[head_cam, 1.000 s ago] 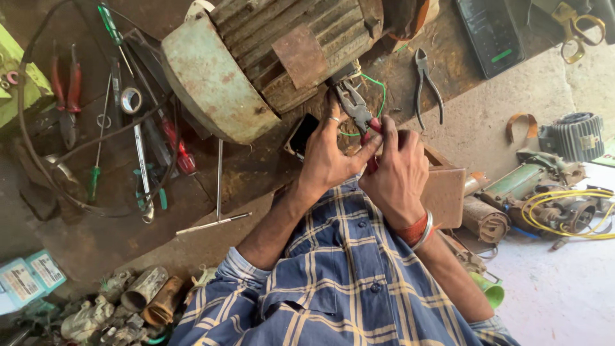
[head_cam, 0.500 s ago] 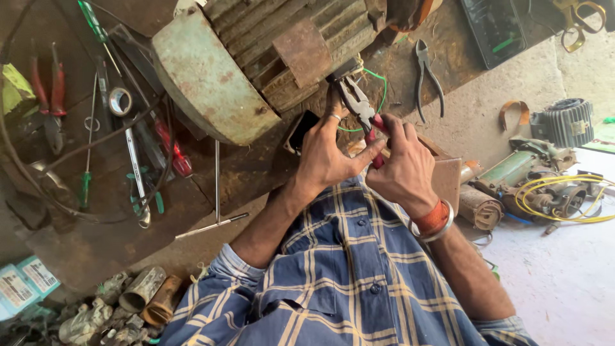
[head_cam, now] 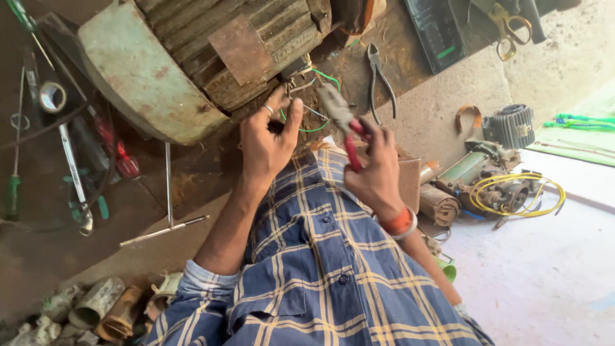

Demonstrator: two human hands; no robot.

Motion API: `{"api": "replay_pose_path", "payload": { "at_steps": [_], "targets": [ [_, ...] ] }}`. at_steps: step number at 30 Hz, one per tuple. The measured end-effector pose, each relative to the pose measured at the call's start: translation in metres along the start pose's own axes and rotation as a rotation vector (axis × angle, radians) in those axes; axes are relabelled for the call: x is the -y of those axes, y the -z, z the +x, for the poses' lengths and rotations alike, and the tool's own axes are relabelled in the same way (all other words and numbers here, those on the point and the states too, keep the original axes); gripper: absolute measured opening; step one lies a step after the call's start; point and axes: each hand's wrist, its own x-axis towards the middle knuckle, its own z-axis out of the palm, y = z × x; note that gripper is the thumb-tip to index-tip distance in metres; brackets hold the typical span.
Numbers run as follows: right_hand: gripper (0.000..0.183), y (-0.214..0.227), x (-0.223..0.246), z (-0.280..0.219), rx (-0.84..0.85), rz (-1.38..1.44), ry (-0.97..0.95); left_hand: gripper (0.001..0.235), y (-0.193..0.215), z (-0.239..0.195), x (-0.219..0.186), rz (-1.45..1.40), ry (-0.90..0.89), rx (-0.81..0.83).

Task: The person uses pliers to strip and twist wires connected to an electric motor. They repeatedly adjust the wire ends and connections at the motor's terminal box.

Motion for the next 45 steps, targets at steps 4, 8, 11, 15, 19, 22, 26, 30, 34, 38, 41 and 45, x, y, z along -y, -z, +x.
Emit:
{"api": "replay_pose_path", "payload": {
  "at_steps": [4,8,11,15,19,22,26,30,34,38,41,45],
  "targets": [
    [0.07,0.013,-0.076,-0.003,0.061,0.271,-0.29,0.021,-0.021,0.012,0.006,0.189,0.053,-0.241],
    [0.072,0.033,-0.128,0.026,0.103,0.097,-0.417,0.018,-0.028,0.009,0.013,0.108,0.068,-0.318],
    [0.076,0.043,-0.143,0.057,0.131,-0.058,-0.244,0.021,-0.033,0.003,0.019,-0.049,0.042,-0.33],
    [0.082,0.041,-0.158,0.084,0.176,-0.134,0.123,0.029,-0.05,-0.009,0.031,-0.096,0.12,-0.328],
    [0.088,0.035,-0.162,0.111,0.298,-0.129,0.238,0.03,-0.066,-0.016,0.037,-0.217,0.241,-0.395],
    [0.089,0.04,-0.152,0.118,0.339,-0.112,0.3,0.027,-0.077,-0.014,0.044,-0.033,0.335,-0.449],
    [0.072,0.052,-0.126,0.119,0.2,-0.286,0.493,0.029,-0.086,-0.013,0.052,-0.177,0.174,-0.53],
    [0.037,0.049,-0.101,0.115,0.343,0.122,0.406,0.031,-0.082,-0.013,0.051,-0.293,0.251,-0.498],
    [0.027,0.009,-0.065,0.111,0.528,0.418,0.252,0.03,-0.063,-0.013,0.049,-0.042,0.114,-0.42],
    [0.041,-0.043,-0.029,0.122,0.285,0.411,0.606,0.026,-0.056,-0.011,0.044,0.012,0.035,-0.376],
    [0.031,-0.05,-0.016,0.121,0.324,0.274,0.599,0.028,-0.043,-0.008,0.042,0.003,0.158,-0.294],
    [0.02,-0.032,-0.022,0.096,0.472,0.187,0.346,0.03,-0.03,-0.005,0.045,-0.093,0.167,-0.257]
  ]
}}
